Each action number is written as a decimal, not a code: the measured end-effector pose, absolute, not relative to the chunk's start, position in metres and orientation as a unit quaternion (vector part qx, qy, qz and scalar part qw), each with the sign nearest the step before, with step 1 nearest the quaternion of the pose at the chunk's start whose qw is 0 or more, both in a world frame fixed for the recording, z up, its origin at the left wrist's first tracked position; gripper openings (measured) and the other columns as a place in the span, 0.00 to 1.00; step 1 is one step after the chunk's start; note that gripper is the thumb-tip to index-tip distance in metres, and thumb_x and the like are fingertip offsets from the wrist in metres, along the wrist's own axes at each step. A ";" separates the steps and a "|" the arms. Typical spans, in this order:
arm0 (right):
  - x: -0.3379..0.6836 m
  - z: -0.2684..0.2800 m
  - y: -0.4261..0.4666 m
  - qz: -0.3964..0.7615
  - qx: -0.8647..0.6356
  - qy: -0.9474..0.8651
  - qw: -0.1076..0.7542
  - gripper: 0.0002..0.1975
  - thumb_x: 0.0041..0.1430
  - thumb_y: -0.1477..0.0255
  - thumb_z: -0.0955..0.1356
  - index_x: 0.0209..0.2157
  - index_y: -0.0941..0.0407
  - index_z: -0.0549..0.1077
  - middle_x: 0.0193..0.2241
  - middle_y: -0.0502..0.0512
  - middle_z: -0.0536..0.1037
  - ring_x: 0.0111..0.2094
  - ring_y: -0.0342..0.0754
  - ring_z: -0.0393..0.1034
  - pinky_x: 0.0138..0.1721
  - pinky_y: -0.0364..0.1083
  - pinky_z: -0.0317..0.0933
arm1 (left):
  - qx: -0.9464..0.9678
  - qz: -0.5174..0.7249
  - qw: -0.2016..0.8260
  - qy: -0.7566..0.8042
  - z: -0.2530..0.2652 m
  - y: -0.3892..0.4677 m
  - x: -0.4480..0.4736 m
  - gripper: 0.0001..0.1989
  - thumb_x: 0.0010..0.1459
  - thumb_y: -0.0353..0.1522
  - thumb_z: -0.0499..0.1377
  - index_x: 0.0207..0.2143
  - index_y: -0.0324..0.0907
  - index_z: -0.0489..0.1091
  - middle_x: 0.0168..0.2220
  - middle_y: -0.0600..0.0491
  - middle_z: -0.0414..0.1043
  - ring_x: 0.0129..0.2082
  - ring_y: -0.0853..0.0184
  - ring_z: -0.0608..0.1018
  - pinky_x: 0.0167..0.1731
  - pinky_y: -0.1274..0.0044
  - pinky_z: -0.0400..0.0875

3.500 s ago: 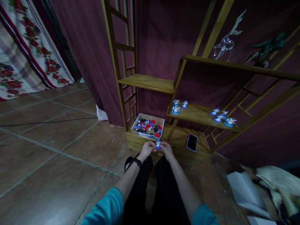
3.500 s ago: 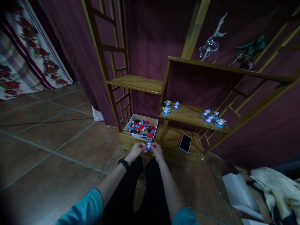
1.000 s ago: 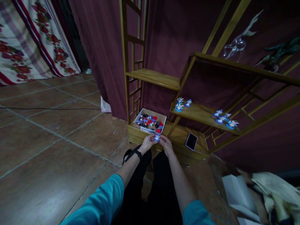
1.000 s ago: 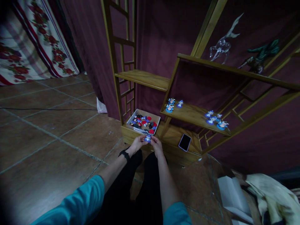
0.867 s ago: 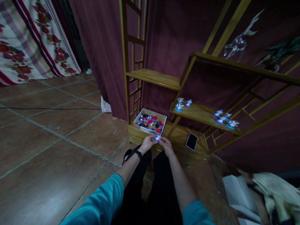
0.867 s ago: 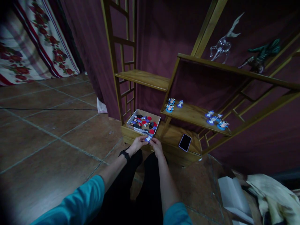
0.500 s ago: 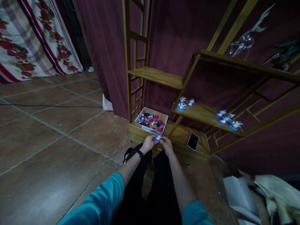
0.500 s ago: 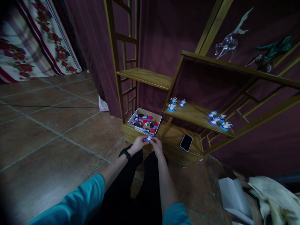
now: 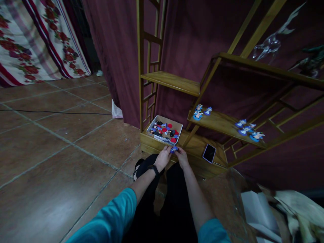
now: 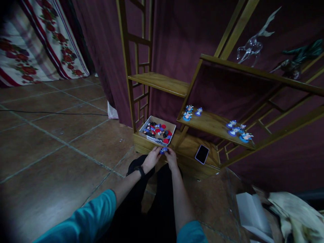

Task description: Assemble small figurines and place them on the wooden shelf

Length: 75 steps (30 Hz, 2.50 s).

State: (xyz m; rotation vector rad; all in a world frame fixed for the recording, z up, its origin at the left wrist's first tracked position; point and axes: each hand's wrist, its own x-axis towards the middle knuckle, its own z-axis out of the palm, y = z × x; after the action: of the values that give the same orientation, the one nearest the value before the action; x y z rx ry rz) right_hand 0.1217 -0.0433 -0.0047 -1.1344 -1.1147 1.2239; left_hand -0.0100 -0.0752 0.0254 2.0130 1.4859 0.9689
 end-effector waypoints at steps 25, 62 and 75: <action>0.115 -0.006 -0.037 0.536 -0.467 -0.426 0.559 0.17 0.39 0.72 0.68 0.36 0.53 0.74 0.34 0.50 0.76 0.36 0.46 0.68 0.41 0.47 0.62 | 0.847 0.235 0.094 0.468 0.043 -0.067 -0.025 0.23 0.55 0.23 0.46 0.54 0.40 0.51 0.45 0.44 0.62 0.46 0.63 0.69 0.47 0.70 0.63; 0.124 -0.004 -0.043 0.553 -0.441 -0.438 0.555 0.15 0.38 0.76 0.67 0.33 0.53 0.75 0.34 0.48 0.77 0.37 0.46 0.68 0.44 0.47 0.60 | 0.851 0.213 0.060 0.476 0.043 -0.076 -0.025 0.21 0.57 0.25 0.45 0.54 0.41 0.54 0.43 0.45 0.63 0.41 0.63 0.71 0.42 0.72 0.65; 0.119 0.008 -0.046 0.579 -0.442 -0.421 0.540 0.14 0.38 0.66 0.72 0.30 0.56 0.73 0.29 0.49 0.75 0.31 0.44 0.68 0.37 0.45 0.62 | 0.711 0.415 0.322 0.468 0.015 -0.047 -0.031 0.13 0.49 0.30 0.58 0.40 0.42 0.70 0.35 0.50 0.72 0.34 0.65 0.74 0.38 0.74 0.67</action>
State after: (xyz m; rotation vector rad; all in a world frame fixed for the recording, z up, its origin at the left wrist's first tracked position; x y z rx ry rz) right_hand 0.1188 -0.0461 0.0078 -1.0511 -1.0013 1.3760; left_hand -0.0312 -0.0475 0.0152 1.8663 1.2276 1.0907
